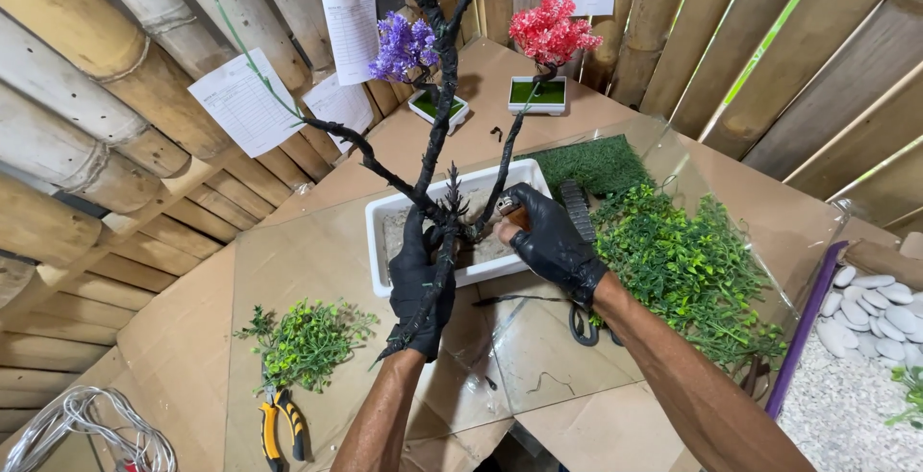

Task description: The person assembles a miniature bonsai tree by attaching small artificial branches to a central trunk in a white rectangular pot. They use a lighter to heat and secure the branch ends, then trim excess material with scissors. The person also handles small pieces of artificial foliage and places them near the base of the tree.

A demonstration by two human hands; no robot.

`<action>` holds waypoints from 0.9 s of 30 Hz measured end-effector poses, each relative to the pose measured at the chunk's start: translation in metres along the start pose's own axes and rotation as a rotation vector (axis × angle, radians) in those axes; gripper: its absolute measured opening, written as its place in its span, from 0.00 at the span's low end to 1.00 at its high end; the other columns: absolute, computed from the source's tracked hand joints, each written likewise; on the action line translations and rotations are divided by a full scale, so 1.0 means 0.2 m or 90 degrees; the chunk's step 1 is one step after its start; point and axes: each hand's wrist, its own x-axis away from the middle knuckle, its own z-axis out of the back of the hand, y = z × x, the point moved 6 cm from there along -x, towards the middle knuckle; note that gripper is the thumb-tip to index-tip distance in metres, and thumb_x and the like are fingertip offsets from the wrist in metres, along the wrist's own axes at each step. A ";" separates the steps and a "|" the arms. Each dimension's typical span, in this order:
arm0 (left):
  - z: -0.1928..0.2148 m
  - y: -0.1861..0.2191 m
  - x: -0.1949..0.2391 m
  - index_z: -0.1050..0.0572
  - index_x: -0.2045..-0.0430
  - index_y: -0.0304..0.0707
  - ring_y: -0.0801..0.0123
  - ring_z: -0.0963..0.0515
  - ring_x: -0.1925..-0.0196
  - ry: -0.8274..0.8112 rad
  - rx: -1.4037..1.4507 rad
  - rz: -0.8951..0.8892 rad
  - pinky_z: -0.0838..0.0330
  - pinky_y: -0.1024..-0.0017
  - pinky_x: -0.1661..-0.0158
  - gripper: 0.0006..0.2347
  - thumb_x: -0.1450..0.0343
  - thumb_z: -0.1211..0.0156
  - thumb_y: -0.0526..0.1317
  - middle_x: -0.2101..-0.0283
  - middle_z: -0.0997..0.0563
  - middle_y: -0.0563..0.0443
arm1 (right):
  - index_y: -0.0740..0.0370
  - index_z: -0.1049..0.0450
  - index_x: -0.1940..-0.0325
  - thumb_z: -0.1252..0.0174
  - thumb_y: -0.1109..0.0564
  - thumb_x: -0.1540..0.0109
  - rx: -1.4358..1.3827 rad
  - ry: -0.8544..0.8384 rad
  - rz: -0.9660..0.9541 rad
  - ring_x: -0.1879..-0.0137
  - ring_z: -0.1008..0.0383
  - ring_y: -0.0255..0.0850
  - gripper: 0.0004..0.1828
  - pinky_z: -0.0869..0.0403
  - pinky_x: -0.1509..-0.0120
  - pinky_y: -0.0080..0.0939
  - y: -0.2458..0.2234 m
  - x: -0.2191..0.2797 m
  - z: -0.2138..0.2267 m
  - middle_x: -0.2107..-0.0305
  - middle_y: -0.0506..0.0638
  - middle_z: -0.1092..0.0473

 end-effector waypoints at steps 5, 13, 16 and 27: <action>-0.01 -0.08 -0.04 0.37 0.32 0.54 0.50 0.18 0.45 0.035 0.091 -0.123 0.20 0.49 0.54 0.28 0.30 0.40 0.33 0.52 0.14 0.47 | 0.46 0.23 0.54 0.36 0.50 0.41 -0.001 0.010 -0.018 0.54 0.22 0.47 0.12 0.24 0.46 0.49 -0.03 0.02 0.01 0.65 0.51 0.24; -0.06 -0.30 -0.18 0.32 0.33 0.49 0.56 0.16 0.50 0.037 0.407 -0.062 0.15 0.60 0.56 0.26 0.29 0.45 0.26 0.54 0.16 0.39 | 0.51 0.23 0.54 0.37 0.53 0.40 -0.046 0.007 -0.009 0.55 0.24 0.45 0.11 0.25 0.45 0.51 -0.06 0.03 0.01 0.66 0.54 0.24; -0.14 -0.43 -0.26 0.34 0.32 0.50 0.61 0.16 0.50 -0.020 0.525 -0.025 0.14 0.64 0.55 0.26 0.27 0.47 0.27 0.52 0.17 0.39 | 0.51 0.23 0.53 0.36 0.54 0.40 -0.046 0.008 -0.006 0.56 0.25 0.44 0.11 0.25 0.46 0.51 -0.05 0.02 0.02 0.67 0.54 0.24; 0.08 -0.15 -0.08 0.37 0.30 0.49 0.48 0.17 0.48 -0.064 0.364 -0.083 0.13 0.55 0.57 0.27 0.27 0.43 0.31 0.51 0.17 0.32 | 0.58 0.26 0.48 0.33 0.55 0.44 -0.096 0.089 0.037 0.60 0.28 0.44 0.20 0.24 0.51 0.48 -0.21 0.11 0.09 0.68 0.55 0.28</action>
